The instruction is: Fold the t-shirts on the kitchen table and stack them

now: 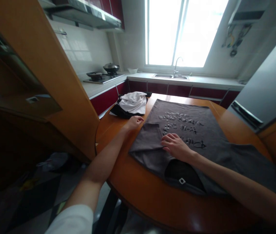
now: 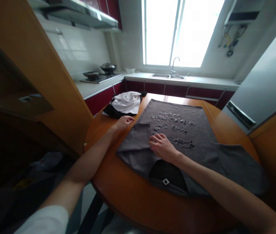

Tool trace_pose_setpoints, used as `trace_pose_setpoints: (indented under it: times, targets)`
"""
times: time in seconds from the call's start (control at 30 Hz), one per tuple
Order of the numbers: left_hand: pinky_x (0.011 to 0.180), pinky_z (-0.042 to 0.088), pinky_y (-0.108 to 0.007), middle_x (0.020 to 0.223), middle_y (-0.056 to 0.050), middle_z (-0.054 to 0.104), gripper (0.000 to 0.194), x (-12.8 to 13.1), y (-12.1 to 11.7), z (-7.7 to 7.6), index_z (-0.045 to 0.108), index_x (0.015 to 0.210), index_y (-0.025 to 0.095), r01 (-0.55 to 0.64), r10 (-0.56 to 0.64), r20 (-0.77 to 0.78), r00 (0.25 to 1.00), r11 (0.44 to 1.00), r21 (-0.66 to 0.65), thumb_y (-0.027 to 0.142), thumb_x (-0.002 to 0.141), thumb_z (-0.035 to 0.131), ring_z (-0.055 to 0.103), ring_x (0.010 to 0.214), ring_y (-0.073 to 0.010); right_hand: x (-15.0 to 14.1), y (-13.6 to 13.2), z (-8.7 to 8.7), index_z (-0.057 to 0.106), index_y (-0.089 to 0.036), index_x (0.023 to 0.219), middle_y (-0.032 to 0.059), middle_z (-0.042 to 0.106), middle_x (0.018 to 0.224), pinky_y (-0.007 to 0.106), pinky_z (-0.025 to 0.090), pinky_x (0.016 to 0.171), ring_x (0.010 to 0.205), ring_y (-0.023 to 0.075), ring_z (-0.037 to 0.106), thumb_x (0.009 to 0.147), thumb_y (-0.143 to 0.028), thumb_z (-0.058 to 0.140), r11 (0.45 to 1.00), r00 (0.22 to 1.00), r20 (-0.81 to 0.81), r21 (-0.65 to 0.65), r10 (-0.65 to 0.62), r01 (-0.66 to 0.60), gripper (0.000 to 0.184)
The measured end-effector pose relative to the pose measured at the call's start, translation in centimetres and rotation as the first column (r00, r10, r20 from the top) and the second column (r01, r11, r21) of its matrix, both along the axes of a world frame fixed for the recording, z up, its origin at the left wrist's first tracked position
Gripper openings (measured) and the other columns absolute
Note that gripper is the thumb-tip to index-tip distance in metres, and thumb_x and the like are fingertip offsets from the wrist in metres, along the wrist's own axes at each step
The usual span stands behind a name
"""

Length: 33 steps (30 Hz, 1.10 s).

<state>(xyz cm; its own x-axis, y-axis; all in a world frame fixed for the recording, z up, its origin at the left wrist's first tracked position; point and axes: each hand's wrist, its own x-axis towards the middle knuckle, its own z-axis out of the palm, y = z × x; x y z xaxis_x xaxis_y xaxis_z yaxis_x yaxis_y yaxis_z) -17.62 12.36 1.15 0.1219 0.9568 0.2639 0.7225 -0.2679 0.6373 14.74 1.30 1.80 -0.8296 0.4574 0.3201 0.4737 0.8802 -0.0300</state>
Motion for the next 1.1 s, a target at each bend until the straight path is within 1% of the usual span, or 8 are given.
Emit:
trace_pose_setpoints:
  times: [0.2, 0.4, 0.5, 0.6, 0.7, 0.83, 0.97, 1.1]
  targets:
    - [0.075, 0.05, -0.024, 0.089, -0.007, 0.076, 0.018, 0.0, -0.1, -0.1, 0.078, 0.087, 0.017, 0.012, -0.011, 0.074, 0.997, 1.0, -0.02, 0.027, 0.079, 0.065, 0.067, 0.079, -0.0192, 0.0, 0.1, 0.5, 0.07, -0.02, 0.1, 0.009, 0.067, 0.111, 0.039, 0.04, 0.099, 0.106, 0.023, 0.055, 0.097, -0.013, 0.054, 0.999, 0.999, 0.025, 0.044, -0.032, 0.031, 0.017]
    - [0.071, 0.05, -0.024, 0.087, -0.007, 0.075, 0.016, 0.3, -0.3, -0.2, 0.079, 0.085, 0.018, 0.021, -0.021, 0.053, 0.998, 1.0, -0.011, 0.027, 0.075, 0.07, 0.066, 0.072, -0.0182, -0.1, -1.6, 3.4, 0.068, -0.019, 0.109, 0.0107, 0.065, 0.113, 0.041, 0.037, 0.103, 0.108, 0.0255, 0.054, 0.093, -0.007, 0.053, 0.99, 0.999, -0.03, 0.14, -0.023, 0.027, 0.025]
    - [0.068, 0.05, -0.024, 0.086, -0.007, 0.075, 0.015, 0.7, -0.4, -0.2, 0.079, 0.083, 0.017, 0.036, -0.036, 0.01, 0.999, 0.999, -0.006, 0.027, 0.075, 0.071, 0.065, 0.07, -0.0178, 0.2, -1.6, 3.5, 0.07, -0.021, 0.104, 0.0094, 0.066, 0.107, 0.039, 0.039, 0.1, 0.103, 0.024, 0.056, 0.096, -0.014, 0.054, 0.999, 1.0, 0.017, 0.048, 0.024, -0.025, 0.019]
    - [0.07, 0.051, -0.023, 0.084, -0.006, 0.075, 0.013, 0.9, -0.4, -0.3, 0.079, 0.081, 0.018, -0.002, 0.001, -0.019, 1.0, 0.999, -0.033, 0.026, 0.075, 0.07, 0.066, 0.073, -0.0186, 0.3, 0.0, 2.0, 0.072, -0.023, 0.095, 0.0066, 0.068, 0.098, 0.033, 0.043, 0.092, 0.098, 0.0205, 0.059, 0.1, -0.027, 0.054, 0.987, 0.998, -0.002, -0.145, 0.063, -0.063, 0.019]
    - [0.073, 0.051, -0.024, 0.081, -0.005, 0.074, 0.012, 1.0, -0.3, -0.5, 0.078, 0.081, 0.018, -0.049, 0.048, -0.026, 0.999, 0.998, -0.049, 0.024, 0.076, 0.07, 0.066, 0.075, -0.019, -0.4, 3.3, 0.2, 0.073, -0.02, 0.099, 0.0072, 0.069, 0.1, 0.028, 0.045, 0.088, 0.096, 0.0191, 0.062, 0.099, -0.025, 0.052, 0.958, 0.983, -0.128, -0.27, -0.133, 0.094, 0.022]
    - [0.077, 0.052, -0.024, 0.091, -0.006, 0.072, 0.019, 1.6, -0.1, -1.3, 0.079, 0.094, 0.018, -0.031, 0.031, -0.009, 0.999, 0.999, 0.006, 0.023, 0.084, 0.063, 0.065, 0.077, -0.0172, -2.5, 8.1, -1.1, 0.075, -0.014, 0.106, 0.0097, 0.07, 0.103, 0.029, 0.047, 0.088, 0.094, 0.0202, 0.064, 0.095, -0.023, 0.053, 0.856, 0.89, -0.143, -0.376, -0.433, 0.355, 0.026]
    - [0.091, 0.049, -0.029, 0.098, -0.009, 0.065, 0.027, 2.3, -0.1, -2.0, 0.078, 0.102, 0.019, 0.063, -0.058, -0.099, 0.993, 0.997, 0.049, 0.023, 0.092, 0.054, 0.062, 0.09, -0.0193, -4.9, 11.1, -1.4, 0.076, -0.013, 0.099, 0.0101, 0.071, 0.101, 0.031, 0.046, 0.092, 0.099, 0.0235, 0.063, 0.089, -0.03, 0.063, 0.772, 0.834, -0.102, -0.451, -0.542, 0.447, 0.023]
    - [0.104, 0.041, -0.042, 0.111, -0.01, 0.06, 0.032, 2.2, -0.2, -1.9, 0.077, 0.111, 0.026, -0.024, 0.018, -0.267, 0.964, 0.999, -0.021, 0.036, 0.097, 0.051, 0.054, 0.111, -0.0275, -6.7, 12.5, -1.2, 0.075, -0.014, 0.083, 0.0073, 0.071, 0.087, 0.028, 0.048, 0.081, 0.087, 0.0215, 0.065, 0.081, -0.024, 0.069, 0.739, 0.817, -0.104, -0.503, -0.567, 0.449, 0.011]
